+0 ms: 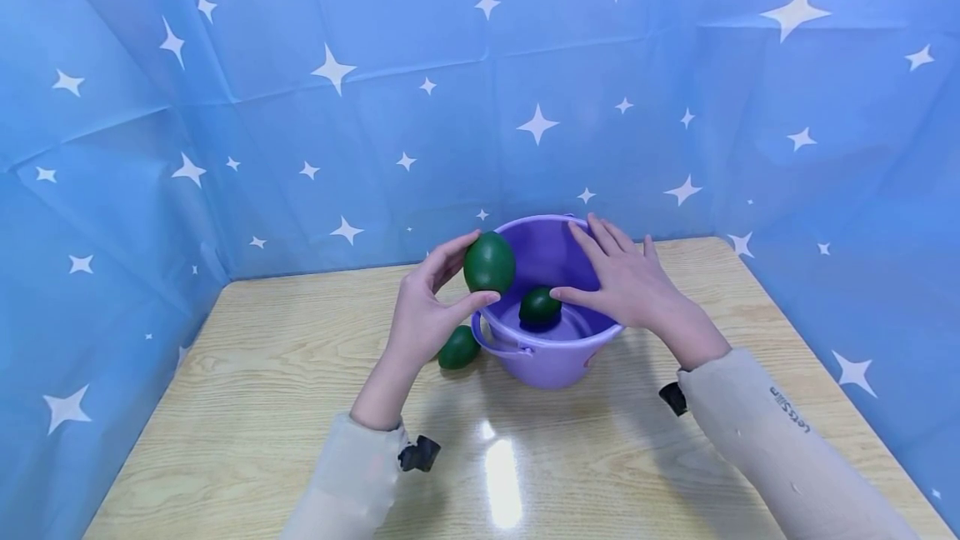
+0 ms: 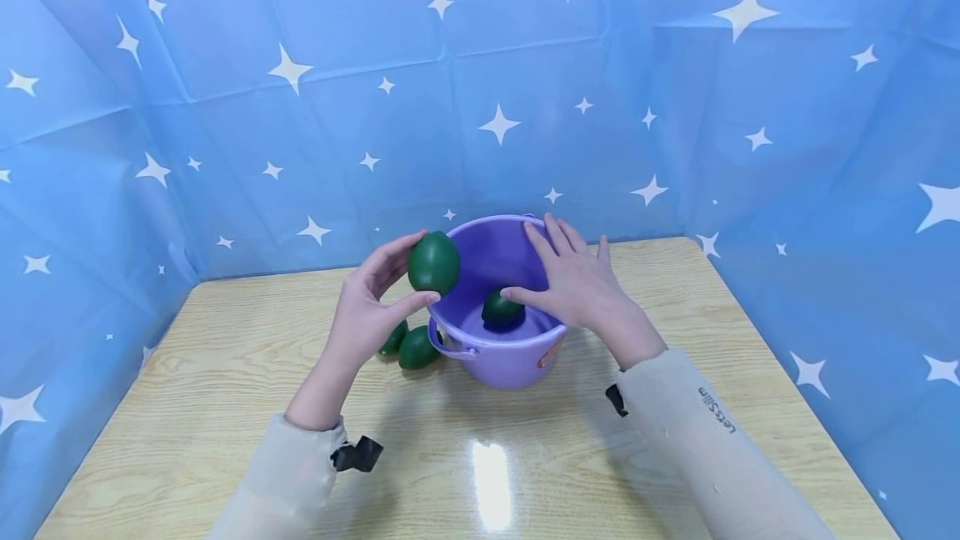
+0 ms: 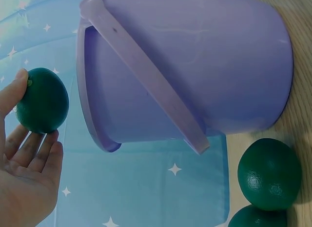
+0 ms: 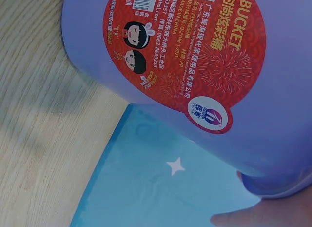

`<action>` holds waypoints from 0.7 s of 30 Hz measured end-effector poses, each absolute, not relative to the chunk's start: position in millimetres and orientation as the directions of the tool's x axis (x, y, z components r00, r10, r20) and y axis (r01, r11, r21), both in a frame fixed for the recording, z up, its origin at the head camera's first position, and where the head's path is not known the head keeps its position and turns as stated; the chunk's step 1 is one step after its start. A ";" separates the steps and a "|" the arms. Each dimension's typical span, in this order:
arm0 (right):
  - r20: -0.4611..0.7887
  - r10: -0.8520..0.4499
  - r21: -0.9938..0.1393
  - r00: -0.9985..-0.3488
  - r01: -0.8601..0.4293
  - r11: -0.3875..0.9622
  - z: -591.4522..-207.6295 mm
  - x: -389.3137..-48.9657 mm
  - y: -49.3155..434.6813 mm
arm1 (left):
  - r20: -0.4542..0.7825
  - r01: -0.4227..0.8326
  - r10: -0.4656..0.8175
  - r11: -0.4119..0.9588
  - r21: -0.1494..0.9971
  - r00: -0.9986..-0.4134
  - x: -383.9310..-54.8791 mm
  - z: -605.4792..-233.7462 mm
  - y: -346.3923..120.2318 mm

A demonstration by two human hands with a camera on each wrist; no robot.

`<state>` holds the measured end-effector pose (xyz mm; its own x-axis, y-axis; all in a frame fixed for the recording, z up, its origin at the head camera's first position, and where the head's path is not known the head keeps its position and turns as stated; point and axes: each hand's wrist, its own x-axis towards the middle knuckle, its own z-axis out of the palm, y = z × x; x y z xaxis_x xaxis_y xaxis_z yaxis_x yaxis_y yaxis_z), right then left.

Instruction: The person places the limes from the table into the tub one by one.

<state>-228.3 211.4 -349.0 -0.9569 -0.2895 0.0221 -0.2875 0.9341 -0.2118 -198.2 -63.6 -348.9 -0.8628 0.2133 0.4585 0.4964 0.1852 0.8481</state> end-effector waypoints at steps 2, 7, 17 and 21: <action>0.022 -0.289 -0.212 -0.957 -0.287 0.934 -349.2 -228.3 211.6 | 0.459 0.497 0.214 0.182 0.849 -0.862 -198.2 -348.5 -62.9; 0.021 -0.288 -0.210 -0.957 -0.286 0.935 -349.3 -228.3 211.9 | 0.462 0.500 0.217 0.176 0.848 -0.860 -198.8 -348.2 -61.4; 0.021 -0.286 -0.210 -0.958 -0.284 0.936 -349.5 -228.4 212.1 | 0.464 0.504 0.225 0.180 0.845 -0.857 -199.1 -347.7 -59.9; 0.021 -0.285 -0.212 -0.958 -0.283 0.935 -349.6 -228.4 212.0 | 0.460 0.500 0.224 0.179 0.847 -0.859 -198.2 -346.7 -58.6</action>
